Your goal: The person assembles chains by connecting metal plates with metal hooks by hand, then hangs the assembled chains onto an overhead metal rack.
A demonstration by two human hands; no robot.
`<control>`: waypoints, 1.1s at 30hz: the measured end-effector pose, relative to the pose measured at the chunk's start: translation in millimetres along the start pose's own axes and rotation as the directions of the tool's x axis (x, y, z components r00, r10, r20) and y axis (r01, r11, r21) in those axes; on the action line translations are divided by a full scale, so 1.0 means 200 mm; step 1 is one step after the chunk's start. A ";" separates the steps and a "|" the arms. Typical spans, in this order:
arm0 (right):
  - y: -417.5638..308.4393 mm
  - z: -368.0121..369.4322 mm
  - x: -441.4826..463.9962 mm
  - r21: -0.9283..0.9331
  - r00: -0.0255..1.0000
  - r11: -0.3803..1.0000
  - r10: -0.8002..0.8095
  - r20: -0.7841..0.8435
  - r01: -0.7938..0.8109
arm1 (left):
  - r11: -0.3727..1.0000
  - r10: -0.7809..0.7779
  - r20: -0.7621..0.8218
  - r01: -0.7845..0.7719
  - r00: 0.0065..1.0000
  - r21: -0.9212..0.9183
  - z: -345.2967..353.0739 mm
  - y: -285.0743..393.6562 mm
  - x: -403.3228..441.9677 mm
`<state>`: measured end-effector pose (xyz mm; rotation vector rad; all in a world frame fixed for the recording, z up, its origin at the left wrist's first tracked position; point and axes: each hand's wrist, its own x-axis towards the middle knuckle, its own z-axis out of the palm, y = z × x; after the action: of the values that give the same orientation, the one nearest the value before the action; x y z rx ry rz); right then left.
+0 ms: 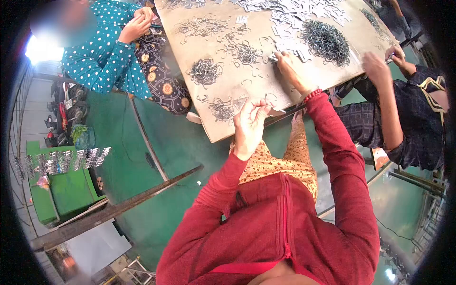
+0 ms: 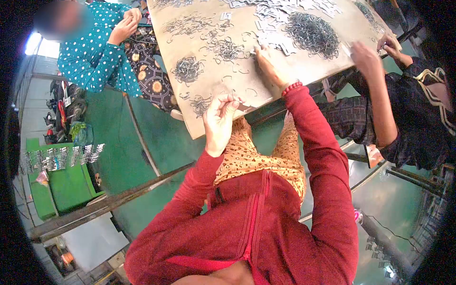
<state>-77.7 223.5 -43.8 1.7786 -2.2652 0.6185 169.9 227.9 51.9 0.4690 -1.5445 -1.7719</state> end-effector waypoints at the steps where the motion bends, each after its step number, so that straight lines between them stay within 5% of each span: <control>1: 0.01 -0.01 0.00 -0.002 1.000 1.000 0.020 0.010 -0.020 | 1.000 0.006 0.010 -0.006 1.000 -0.014 0.00 0.00 0.01; 2: 0.01 -0.02 -0.03 -0.001 0.970 0.996 -0.085 -0.226 0.087 | 1.000 -0.005 0.004 0.005 1.000 0.017 0.00 0.00 0.02; 5: -0.07 -0.24 -0.06 0.381 0.904 0.843 0.426 -0.040 -0.380 | 0.996 0.051 0.027 -0.053 0.998 0.069 0.01 -0.02 0.05; 6: -0.13 -0.31 -0.09 0.735 0.820 0.565 0.572 -0.022 -0.375 | 0.989 0.089 0.060 -0.095 0.994 0.110 0.01 -0.04 0.07; 7: -0.16 -0.36 -0.12 0.872 0.783 0.330 0.615 0.091 -0.361 | 0.989 0.086 0.081 -0.094 0.993 0.110 0.01 -0.07 0.08; 9: -0.30 -0.47 -0.22 0.968 0.785 -0.074 0.571 0.240 -0.241 | 0.991 0.066 0.125 -0.080 0.990 0.110 0.03 -0.11 0.07; 11: -0.39 -0.51 -0.27 0.955 0.753 -0.230 0.591 0.290 -0.188 | 0.973 0.088 0.158 -0.119 0.984 0.199 0.04 -0.14 0.07; 14: -0.46 -0.57 -0.32 0.963 0.737 -0.201 0.621 0.268 -0.181 | 0.955 0.136 0.199 -0.182 0.971 0.234 0.06 -0.16 0.08; 17: -0.49 -0.60 -0.34 0.965 0.728 -0.210 0.637 0.255 -0.155 | 0.978 -0.067 0.250 0.013 0.966 0.210 0.08 -0.12 0.08; 22: -0.53 -0.61 -0.34 0.956 0.679 -0.185 0.674 0.291 -0.226 | 0.959 0.076 0.237 -0.136 0.968 0.248 0.09 -0.16 0.08; 25: -0.54 -0.63 -0.34 0.928 0.613 -0.278 0.696 0.373 -0.250 | 0.953 0.098 0.184 -0.145 0.978 0.266 0.10 -0.20 0.07; 27: -0.44 -0.54 -0.40 0.903 0.686 -0.361 0.596 0.416 -0.234 | 0.866 0.208 0.220 -0.284 0.953 0.411 0.10 -0.14 0.07; 30: -0.41 -0.54 -0.43 0.778 0.630 -0.578 0.514 0.582 -0.247 | 0.797 0.234 0.337 -0.378 0.912 0.471 0.05 -0.15 0.10; 33: -0.36 -0.52 -0.48 0.781 0.678 -0.552 0.455 0.577 -0.294 | 0.729 0.251 0.417 -0.454 0.873 0.512 0.01 -0.15 0.12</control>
<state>5.0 340.5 25.5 0.2084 -2.0081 3.5922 144.3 212.3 27.9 0.1423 -2.2693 -1.0595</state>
